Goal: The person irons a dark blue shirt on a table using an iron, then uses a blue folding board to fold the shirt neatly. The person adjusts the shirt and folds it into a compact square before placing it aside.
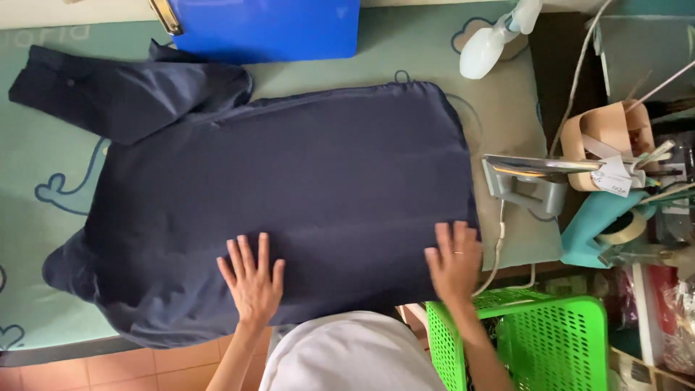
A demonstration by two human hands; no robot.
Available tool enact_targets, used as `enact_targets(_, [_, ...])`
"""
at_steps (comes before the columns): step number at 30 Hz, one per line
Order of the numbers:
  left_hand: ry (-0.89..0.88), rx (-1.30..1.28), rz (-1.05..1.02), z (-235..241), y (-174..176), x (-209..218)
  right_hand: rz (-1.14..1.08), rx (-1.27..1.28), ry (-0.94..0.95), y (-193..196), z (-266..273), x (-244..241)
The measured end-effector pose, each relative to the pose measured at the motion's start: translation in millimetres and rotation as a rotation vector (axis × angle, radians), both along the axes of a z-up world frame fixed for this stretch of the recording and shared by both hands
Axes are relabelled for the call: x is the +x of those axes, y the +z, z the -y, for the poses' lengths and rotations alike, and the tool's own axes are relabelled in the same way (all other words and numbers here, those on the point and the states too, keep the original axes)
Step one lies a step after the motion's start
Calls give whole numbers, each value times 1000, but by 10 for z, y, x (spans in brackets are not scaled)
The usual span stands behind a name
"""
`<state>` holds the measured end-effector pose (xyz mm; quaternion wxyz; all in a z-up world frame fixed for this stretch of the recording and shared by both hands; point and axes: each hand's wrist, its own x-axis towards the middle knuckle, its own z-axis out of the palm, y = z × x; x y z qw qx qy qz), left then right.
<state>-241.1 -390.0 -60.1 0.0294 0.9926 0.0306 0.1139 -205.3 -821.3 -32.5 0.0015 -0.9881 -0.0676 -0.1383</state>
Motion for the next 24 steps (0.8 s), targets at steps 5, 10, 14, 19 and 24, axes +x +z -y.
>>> enact_targets(5, [98,-118,87,-207,-77,610,63,209,-73,-107,-65,363])
enact_targets(10, [110,-362,302,-390,174,1985,75,718,161,145,-1179,1596])
enact_targets(14, [121,-715,527,-727,134,3175,155,886,128,-234,-1531,2842])
enact_targets(19, [288,-929,463,-1257,-106,4341,79,1040,-24,-606,-1712,4026])
enact_targets(24, [249,-960,435,-1356,-134,4741,21,1224,-10,-707,-1793,4536])
